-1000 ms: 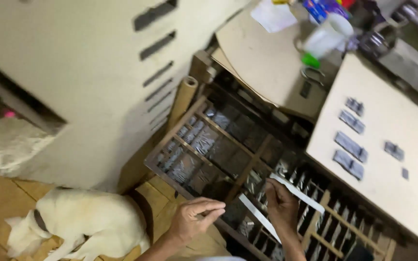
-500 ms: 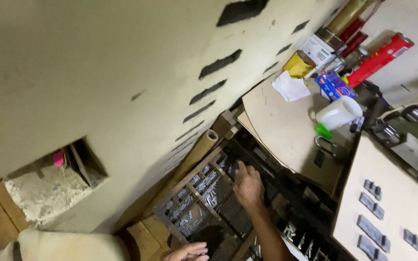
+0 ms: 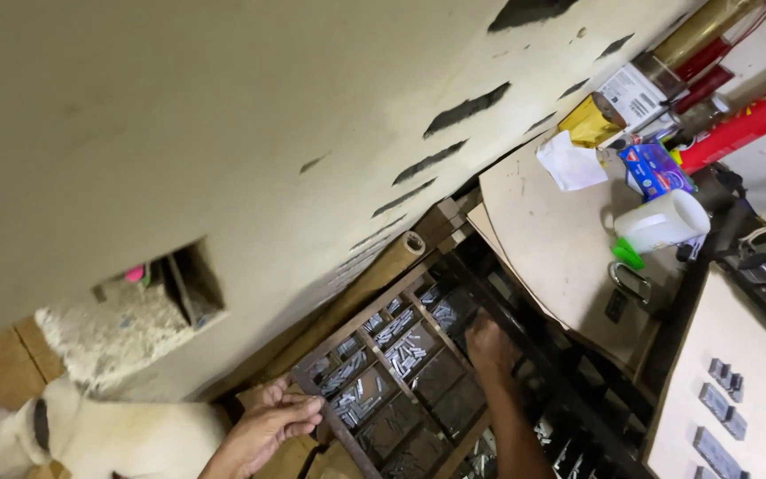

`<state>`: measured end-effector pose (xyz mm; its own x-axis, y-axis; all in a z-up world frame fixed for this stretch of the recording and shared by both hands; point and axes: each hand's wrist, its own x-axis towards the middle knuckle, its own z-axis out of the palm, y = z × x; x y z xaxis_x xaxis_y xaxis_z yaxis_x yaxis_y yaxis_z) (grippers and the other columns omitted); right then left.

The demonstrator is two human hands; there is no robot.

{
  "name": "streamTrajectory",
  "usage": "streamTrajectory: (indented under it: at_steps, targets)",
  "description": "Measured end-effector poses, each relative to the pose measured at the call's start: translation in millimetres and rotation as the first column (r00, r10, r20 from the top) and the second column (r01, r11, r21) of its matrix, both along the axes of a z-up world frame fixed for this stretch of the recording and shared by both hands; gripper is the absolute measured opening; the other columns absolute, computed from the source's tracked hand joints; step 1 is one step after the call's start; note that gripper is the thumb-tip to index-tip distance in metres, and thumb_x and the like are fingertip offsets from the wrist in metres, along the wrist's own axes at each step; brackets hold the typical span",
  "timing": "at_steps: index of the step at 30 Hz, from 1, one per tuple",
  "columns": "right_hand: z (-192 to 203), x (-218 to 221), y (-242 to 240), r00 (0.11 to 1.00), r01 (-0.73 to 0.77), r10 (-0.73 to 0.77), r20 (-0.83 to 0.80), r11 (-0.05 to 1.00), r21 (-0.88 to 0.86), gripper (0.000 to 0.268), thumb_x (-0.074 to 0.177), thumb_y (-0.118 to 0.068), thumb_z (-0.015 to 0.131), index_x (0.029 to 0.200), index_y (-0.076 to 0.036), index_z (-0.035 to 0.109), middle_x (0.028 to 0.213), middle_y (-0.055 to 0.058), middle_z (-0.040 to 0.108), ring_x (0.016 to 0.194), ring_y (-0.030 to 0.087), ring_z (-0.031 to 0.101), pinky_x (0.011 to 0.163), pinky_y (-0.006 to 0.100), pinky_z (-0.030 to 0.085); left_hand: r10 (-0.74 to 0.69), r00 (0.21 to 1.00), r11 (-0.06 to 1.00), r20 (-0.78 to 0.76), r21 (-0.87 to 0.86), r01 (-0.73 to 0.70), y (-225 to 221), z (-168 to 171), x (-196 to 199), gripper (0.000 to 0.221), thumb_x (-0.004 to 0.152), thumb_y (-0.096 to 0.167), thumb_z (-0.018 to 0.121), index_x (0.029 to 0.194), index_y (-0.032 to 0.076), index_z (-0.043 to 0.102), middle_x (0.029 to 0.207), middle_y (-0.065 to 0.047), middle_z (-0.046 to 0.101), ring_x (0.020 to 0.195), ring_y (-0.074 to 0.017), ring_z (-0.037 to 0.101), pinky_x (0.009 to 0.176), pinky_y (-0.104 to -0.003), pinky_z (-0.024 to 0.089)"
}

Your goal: Arranging individual metal type characters into a wooden type case for letterpress printing.

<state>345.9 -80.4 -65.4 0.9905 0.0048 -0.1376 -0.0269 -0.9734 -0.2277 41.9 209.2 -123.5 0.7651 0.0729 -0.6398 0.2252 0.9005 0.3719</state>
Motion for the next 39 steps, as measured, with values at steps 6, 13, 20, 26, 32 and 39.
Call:
streamTrajectory:
  at_steps: [6, 13, 20, 26, 32, 39]
  targets:
    - [-3.1, -35.1, 13.7, 0.938, -0.154, 0.147, 0.314, 0.988, -0.003, 0.043, 0.099, -0.032, 0.046, 0.139, -0.026, 0.061, 0.128, 0.011, 0.064, 0.119, 0.04, 0.057, 0.102, 0.061, 0.04, -0.059, 0.992, 0.998, 0.11, 0.032, 0.056, -4.9, 4.8, -40.4, 0.07, 0.083, -0.013, 0.077, 0.14, -0.016, 0.038, 0.087, -0.028, 0.08, 0.069, -0.0339, 0.077, 0.062, -0.038, 0.066]
    - [12.0, -21.7, 29.7, 0.954, -0.138, 0.093, 0.285, 0.98, 0.143, 0.026, 0.089, -0.039, 0.051, 0.094, -0.021, 0.07, 0.072, 0.022, 0.066, 0.076, 0.052, 0.064, 0.071, 0.057, 0.047, -0.134, 0.987, 0.982, -0.084, 0.121, 0.143, -0.8, 19.4, -34.3, 0.028, 0.083, -0.009, 0.081, 0.108, -0.02, 0.071, 0.092, -0.033, 0.08, 0.073, -0.0328, 0.074, 0.066, -0.035, 0.062]
    - [-82.3, 55.5, 31.0, 0.882, -0.213, 0.337, 0.33, 0.909, -0.359, 0.032, 0.098, -0.04, 0.041, 0.097, -0.018, 0.064, 0.071, 0.008, 0.068, 0.063, 0.031, 0.071, 0.05, 0.049, 0.055, -0.13, 0.895, 0.789, -0.426, 0.503, 0.354, -1.0, 140.2, -34.0, 0.109, 0.081, 0.006, 0.084, 0.167, 0.032, 0.022, 0.115, -0.021, 0.086, 0.11, -0.0272, 0.078, 0.108, -0.039, 0.053]
    - [-138.0, 91.2, 6.1, 0.828, -0.16, 0.355, 0.435, 0.892, -0.424, 0.059, 0.102, -0.045, 0.044, 0.07, -0.007, 0.075, 0.069, 0.014, 0.071, 0.065, 0.037, 0.072, 0.054, 0.048, 0.057, -0.247, 0.858, 0.435, -0.451, 0.739, 0.514, -12.7, 141.4, -37.0, 0.099, 0.086, 0.041, 0.073, 0.164, 0.046, 0.012, 0.123, 0.008, 0.088, 0.132, -0.0099, 0.074, 0.125, -0.04, 0.045]
    - [-85.6, 83.2, 33.9, 0.99, 0.052, -0.074, -0.118, 0.982, -0.181, 0.071, 0.102, -0.053, 0.03, 0.12, 0.002, 0.072, 0.124, 0.024, 0.071, 0.119, 0.042, 0.068, 0.101, 0.05, 0.053, -0.352, 0.869, 0.284, -0.347, 0.845, 0.452, -24.2, 119.8, -28.7, 0.086, 0.09, 0.045, 0.066, 0.161, 0.044, 0.018, 0.124, 0.015, 0.085, 0.119, -0.008, 0.083, 0.107, -0.032, 0.067]
    - [-22.4, -5.0, 59.9, 0.825, -0.063, -0.182, 0.535, 0.912, 0.406, 0.036, 0.102, -0.033, 0.051, 0.119, -0.01, 0.073, 0.118, 0.022, 0.073, 0.111, 0.046, 0.065, 0.096, 0.049, 0.049, -0.405, 0.898, 0.336, -0.172, 0.886, 0.321, -38.2, 108.6, -20.7, 0.073, 0.09, 0.039, 0.072, 0.155, 0.041, 0.04, 0.114, 0.005, 0.088, 0.092, -0.0055, 0.089, 0.09, -0.029, 0.076]
